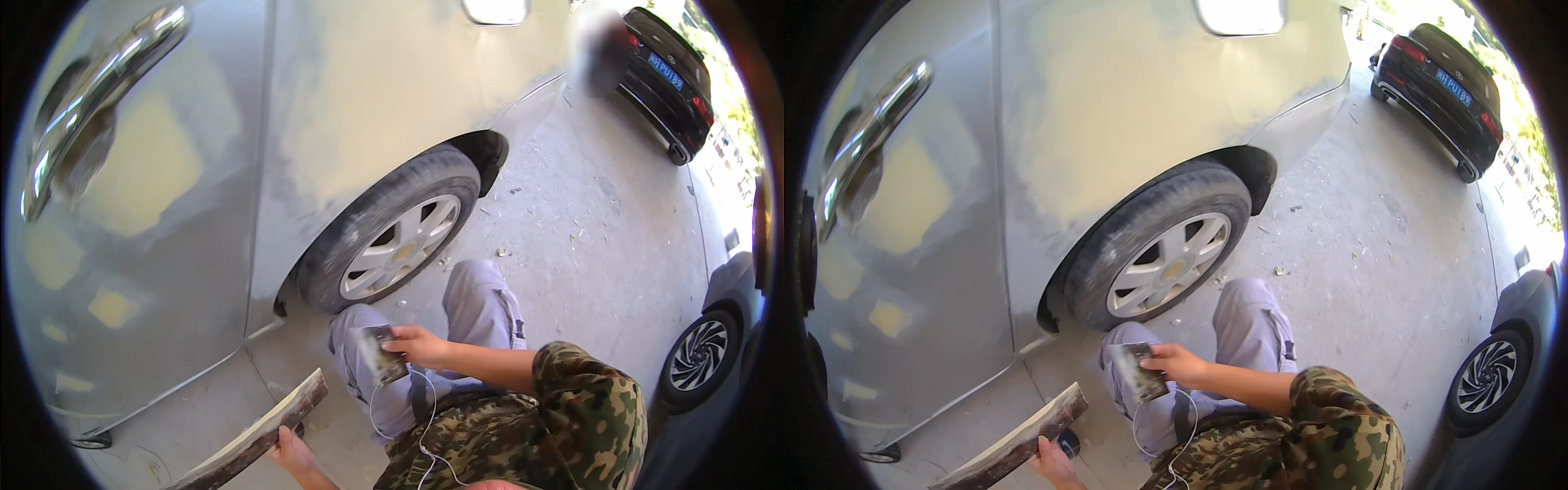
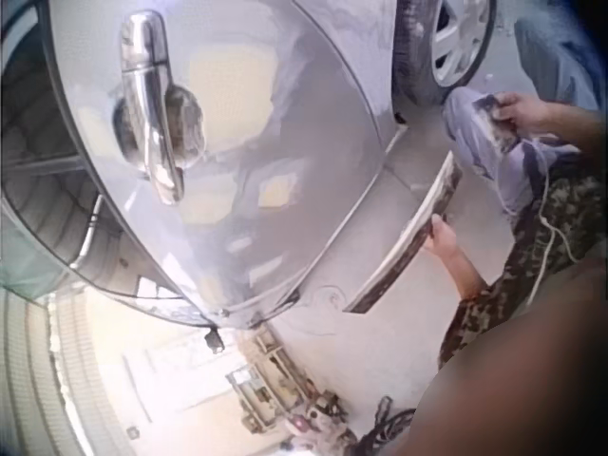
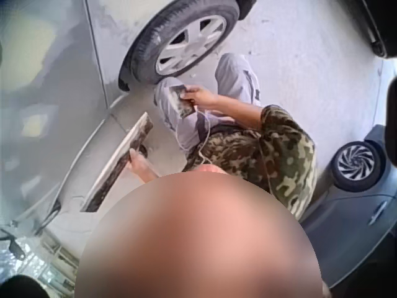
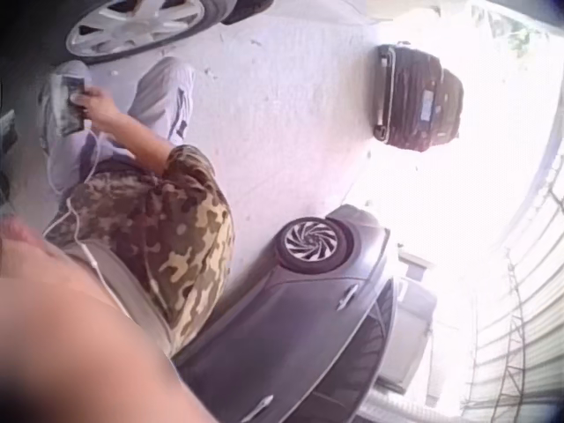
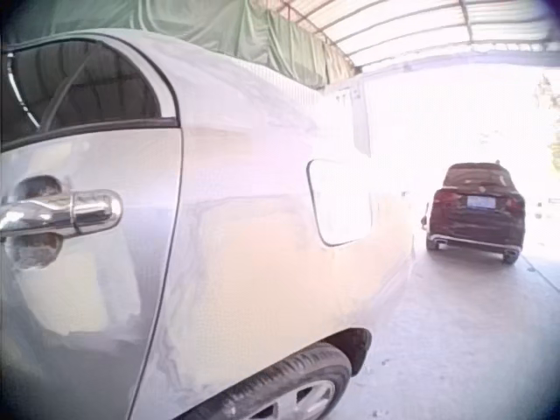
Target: The person applies body filler to a car's rear quarter panel using a spreader, then smooths the surface with a sanding block and a long sanding board. The person repeatedly applies filler and sands the area around the wheel arch.
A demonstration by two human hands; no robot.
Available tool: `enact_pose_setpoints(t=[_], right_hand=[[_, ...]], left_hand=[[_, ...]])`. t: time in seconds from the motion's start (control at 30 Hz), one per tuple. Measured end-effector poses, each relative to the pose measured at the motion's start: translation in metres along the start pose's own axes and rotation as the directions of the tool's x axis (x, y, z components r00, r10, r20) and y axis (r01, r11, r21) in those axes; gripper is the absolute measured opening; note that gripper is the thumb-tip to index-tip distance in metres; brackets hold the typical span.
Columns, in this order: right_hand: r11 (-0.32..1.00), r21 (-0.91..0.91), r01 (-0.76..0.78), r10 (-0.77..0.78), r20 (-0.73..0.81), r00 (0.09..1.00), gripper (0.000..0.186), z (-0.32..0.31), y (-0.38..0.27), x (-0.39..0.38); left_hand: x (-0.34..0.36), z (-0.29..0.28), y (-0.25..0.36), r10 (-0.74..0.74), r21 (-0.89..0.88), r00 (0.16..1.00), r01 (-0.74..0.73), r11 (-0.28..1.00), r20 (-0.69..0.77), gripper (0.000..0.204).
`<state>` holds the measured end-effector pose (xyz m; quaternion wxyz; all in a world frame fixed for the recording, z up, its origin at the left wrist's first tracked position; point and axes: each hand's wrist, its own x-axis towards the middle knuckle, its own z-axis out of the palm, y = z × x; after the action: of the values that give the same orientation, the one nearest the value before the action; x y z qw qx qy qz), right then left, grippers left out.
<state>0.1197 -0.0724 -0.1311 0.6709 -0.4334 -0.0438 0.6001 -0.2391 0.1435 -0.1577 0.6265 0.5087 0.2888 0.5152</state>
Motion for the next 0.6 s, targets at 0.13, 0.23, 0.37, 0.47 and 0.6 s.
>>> enact_pose_setpoints(t=[0.13,0.23,0.37,0.47,0.6], right_hand=[[0.920,-0.235,0.312,-0.372,-0.279,0.885,0.016,-0.095,-0.060,-0.063],[0.627,-0.668,0.400,-0.755,-0.395,0.524,0.027,-0.136,-0.124,-0.094],[-0.026,-0.984,0.177,-0.997,0.014,-0.071,0.039,-0.134,-0.234,-0.109],[-0.330,-0.937,-0.117,-0.877,0.350,-0.329,0.041,-0.104,-0.308,-0.104],[-0.449,-0.876,-0.177,-0.726,0.473,-0.498,0.033,-0.043,-0.367,-0.082]], left_hand=[[-0.018,0.068,-0.021,-0.009,0.005,0.997,0.008,1.000,0.073,0.063],[-0.028,0.112,-0.009,0.037,0.073,0.990,-0.047,0.996,0.137,0.056],[-0.024,0.155,0.013,0.075,0.094,0.971,-0.099,0.991,0.228,0.054],[-0.025,0.175,0.023,0.045,0.049,0.989,-0.053,0.997,0.138,0.057],[-0.023,0.183,0.039,0.099,0.189,0.982,-0.130,0.973,0.164,0.061]])
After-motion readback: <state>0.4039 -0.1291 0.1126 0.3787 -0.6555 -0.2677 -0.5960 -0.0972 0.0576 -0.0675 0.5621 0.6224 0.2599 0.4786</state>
